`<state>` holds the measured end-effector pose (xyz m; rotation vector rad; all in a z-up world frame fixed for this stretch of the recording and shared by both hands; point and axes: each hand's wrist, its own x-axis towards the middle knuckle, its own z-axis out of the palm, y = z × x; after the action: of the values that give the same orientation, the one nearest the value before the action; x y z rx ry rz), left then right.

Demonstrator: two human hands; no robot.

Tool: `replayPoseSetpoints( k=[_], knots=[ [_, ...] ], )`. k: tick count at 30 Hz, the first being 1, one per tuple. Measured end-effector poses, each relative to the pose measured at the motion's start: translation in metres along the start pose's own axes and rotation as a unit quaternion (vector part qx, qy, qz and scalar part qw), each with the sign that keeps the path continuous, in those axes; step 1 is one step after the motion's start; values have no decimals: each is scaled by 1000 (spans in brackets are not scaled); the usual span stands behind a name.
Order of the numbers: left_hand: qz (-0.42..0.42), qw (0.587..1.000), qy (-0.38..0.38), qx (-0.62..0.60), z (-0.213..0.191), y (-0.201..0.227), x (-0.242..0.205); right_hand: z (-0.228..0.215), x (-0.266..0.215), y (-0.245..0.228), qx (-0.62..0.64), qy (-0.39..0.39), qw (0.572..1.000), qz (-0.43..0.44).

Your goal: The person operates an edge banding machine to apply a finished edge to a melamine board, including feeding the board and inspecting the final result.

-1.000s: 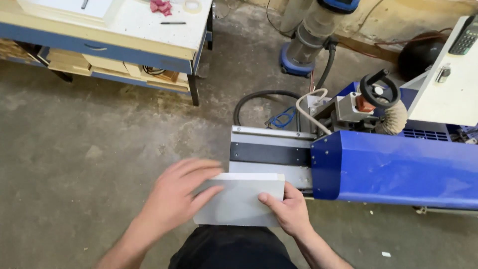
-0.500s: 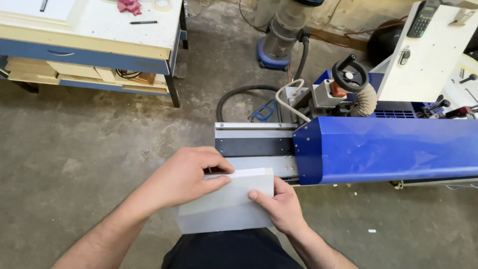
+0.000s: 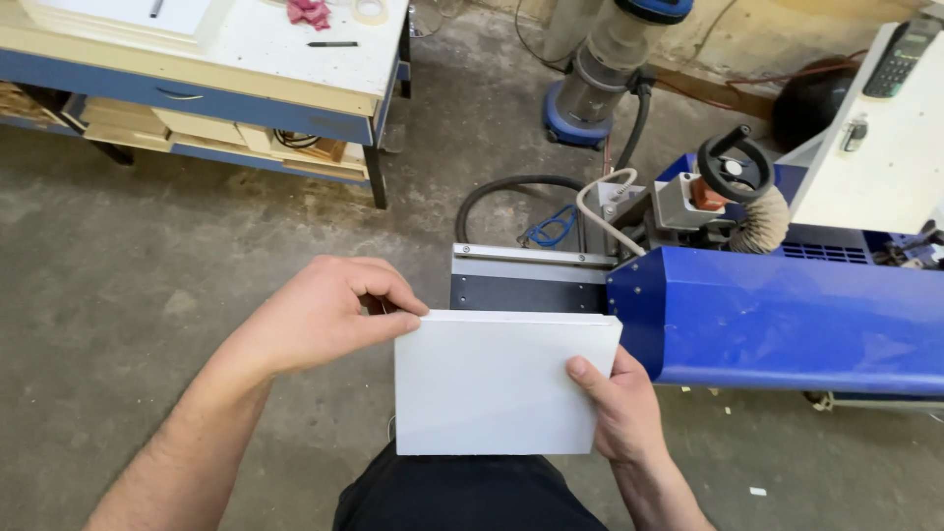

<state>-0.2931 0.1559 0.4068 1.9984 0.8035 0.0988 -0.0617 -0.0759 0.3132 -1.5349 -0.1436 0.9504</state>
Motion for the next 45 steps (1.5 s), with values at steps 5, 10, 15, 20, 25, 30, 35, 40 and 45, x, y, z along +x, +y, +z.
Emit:
replayPoseSetpoints(
  k=[5, 10, 15, 20, 25, 30, 35, 40, 45],
  knots=[
    [22, 997, 37, -60, 1, -14, -1, 1, 4, -5, 32, -12, 999, 18],
    [23, 993, 68, -97, 10, -18, 1, -10, 14, 10, 43, -5, 999, 14],
    [190, 967, 60, -161, 57, -51, 12, -28, 29, 13, -190, -229, 766, -570],
    [506, 814, 277, 73, 60, -52, 11, -16, 54, -21, -296, -124, 599, -734],
    [535, 741, 368, 170, 52, -45, 4, 2, 50, -29, -237, 16, 580, -779],
    [567, 677, 414, 219, 49, -32, -3, 8, 46, -28, -219, 60, 547, -806],
    [567, 677, 406, 237, 41, -21, -13, 0, 38, -26, -252, 32, 549, -796],
    [566, 690, 379, 247, 38, -20, -18, -4, 32, -24, -283, 5, 556, -782],
    [568, 684, 375, 262, 39, -20, -17, -1, 28, -25, -307, 22, 535, -787]
  ],
)
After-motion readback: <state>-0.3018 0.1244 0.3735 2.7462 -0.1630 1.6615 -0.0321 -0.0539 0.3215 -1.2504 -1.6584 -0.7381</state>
